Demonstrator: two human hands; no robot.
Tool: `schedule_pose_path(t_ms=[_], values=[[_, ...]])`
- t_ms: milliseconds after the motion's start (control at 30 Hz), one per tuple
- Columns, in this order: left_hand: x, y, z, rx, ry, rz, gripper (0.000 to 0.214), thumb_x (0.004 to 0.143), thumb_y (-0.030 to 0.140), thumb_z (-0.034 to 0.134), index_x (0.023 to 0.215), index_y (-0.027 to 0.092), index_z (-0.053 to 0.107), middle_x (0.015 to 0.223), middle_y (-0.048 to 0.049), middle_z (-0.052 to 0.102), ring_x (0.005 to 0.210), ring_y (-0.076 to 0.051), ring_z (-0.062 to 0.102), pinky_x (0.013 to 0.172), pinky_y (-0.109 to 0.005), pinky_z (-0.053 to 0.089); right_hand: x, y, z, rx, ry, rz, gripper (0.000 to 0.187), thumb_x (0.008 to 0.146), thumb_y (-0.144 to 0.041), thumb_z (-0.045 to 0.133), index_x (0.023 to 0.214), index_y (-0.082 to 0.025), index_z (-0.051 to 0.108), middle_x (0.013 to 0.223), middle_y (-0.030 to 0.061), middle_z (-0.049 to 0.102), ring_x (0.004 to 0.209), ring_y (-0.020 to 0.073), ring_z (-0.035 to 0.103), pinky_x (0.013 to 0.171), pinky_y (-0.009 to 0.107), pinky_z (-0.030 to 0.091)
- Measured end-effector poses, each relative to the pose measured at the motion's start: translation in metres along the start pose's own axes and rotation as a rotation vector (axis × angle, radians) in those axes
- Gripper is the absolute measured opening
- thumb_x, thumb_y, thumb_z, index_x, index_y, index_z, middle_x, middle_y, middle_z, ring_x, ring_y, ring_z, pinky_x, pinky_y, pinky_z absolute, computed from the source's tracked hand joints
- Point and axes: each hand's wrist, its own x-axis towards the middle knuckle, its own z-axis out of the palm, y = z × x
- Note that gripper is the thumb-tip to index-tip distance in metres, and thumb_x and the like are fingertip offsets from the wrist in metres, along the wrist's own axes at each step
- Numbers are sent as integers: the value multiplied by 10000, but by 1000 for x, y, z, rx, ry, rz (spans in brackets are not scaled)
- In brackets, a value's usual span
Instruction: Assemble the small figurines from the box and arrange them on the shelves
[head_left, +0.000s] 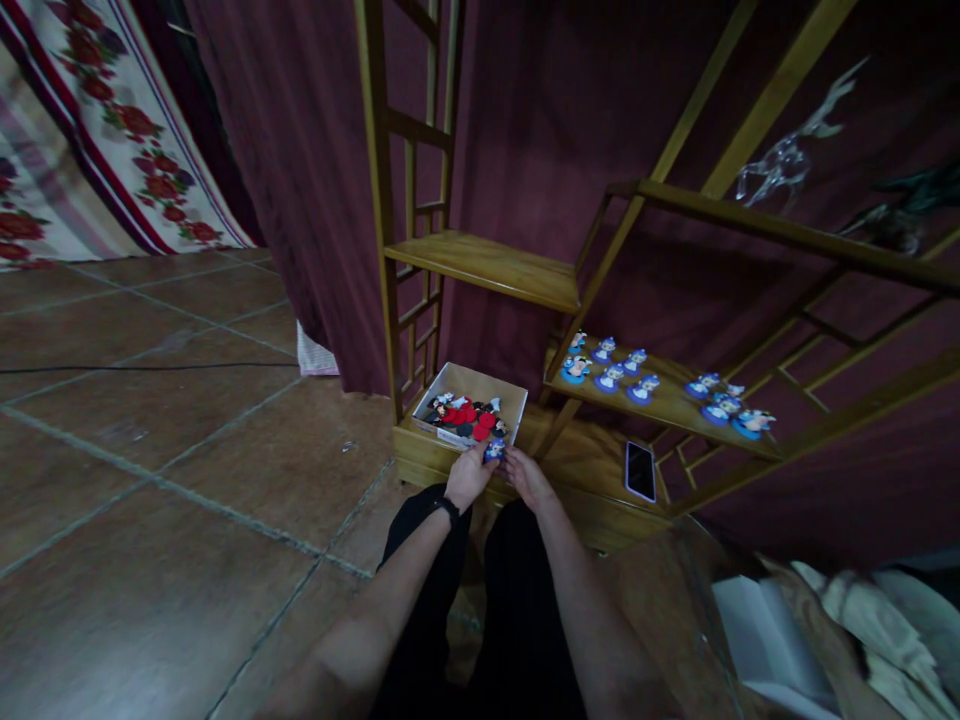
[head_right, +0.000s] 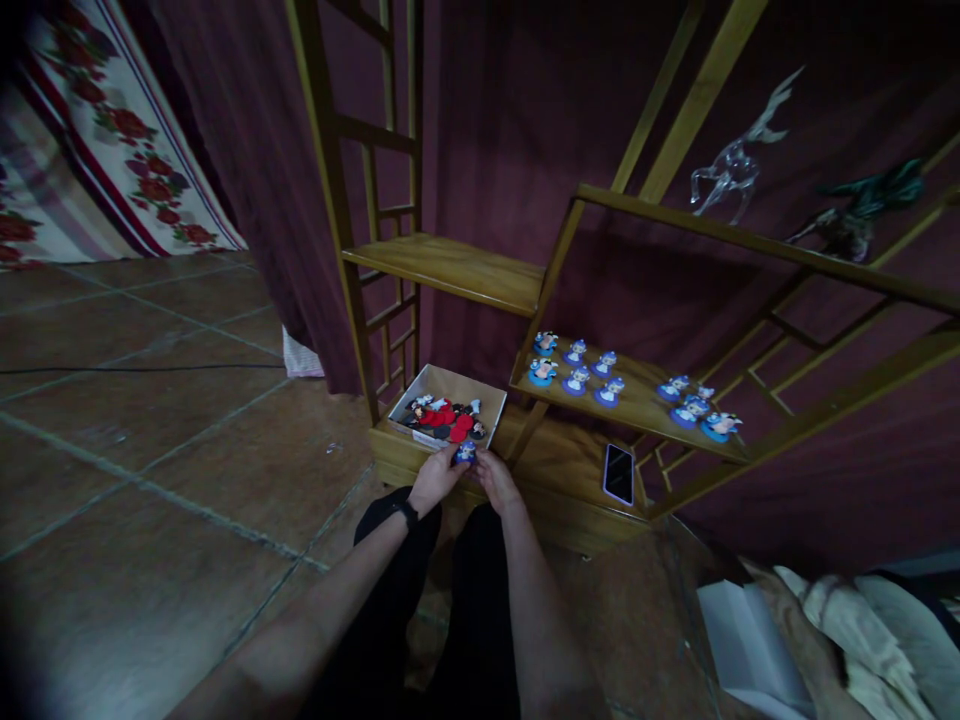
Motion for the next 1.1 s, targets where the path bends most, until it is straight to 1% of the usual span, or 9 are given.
schedule_pose_path(t_ms=[200,400,533,733,933,1100], values=[[4,-4,4,-76,21,-33,352,786,321,550,1117,199,537,938,-66,651,872,-187,601,747,-265,416,3,2,-1,6,76,-29,218,674,-251,632,881,-185,653,880,29,706,779,158,649,777,298,494],[4,-1,2,-98,25,-78,322,777,335,573,1064,190,556,901,-65,662,849,-182,611,736,-265,415,7,8,-4,-3,127,-43,264,646,-206,664,908,-174,647,862,43,712,777,163,666,764,306,507],[6,-2,2,-111,31,-88,298,785,339,564,1040,184,570,878,-66,669,844,-183,613,730,-265,416,9,12,-7,-7,157,-56,299,624,-220,691,916,-175,644,817,42,714,748,170,672,738,312,515],[7,-2,4,-134,32,-57,288,792,327,552,1031,172,590,874,-62,673,844,-183,612,736,-273,424,8,11,-7,-20,190,-84,276,587,-263,724,839,-176,653,723,34,705,695,175,669,705,317,512],[7,-1,3,-125,22,-68,283,791,323,553,1028,178,605,858,-57,678,839,-183,613,733,-273,429,7,10,-5,-44,247,-82,303,543,-302,749,802,-179,654,704,26,697,658,159,652,664,289,500],[7,-3,5,-132,31,-36,277,787,325,556,1018,184,614,901,-63,679,858,-185,614,752,-278,432,9,11,-6,-49,240,-85,291,552,-326,749,784,-182,648,697,14,689,636,139,639,644,265,494]])
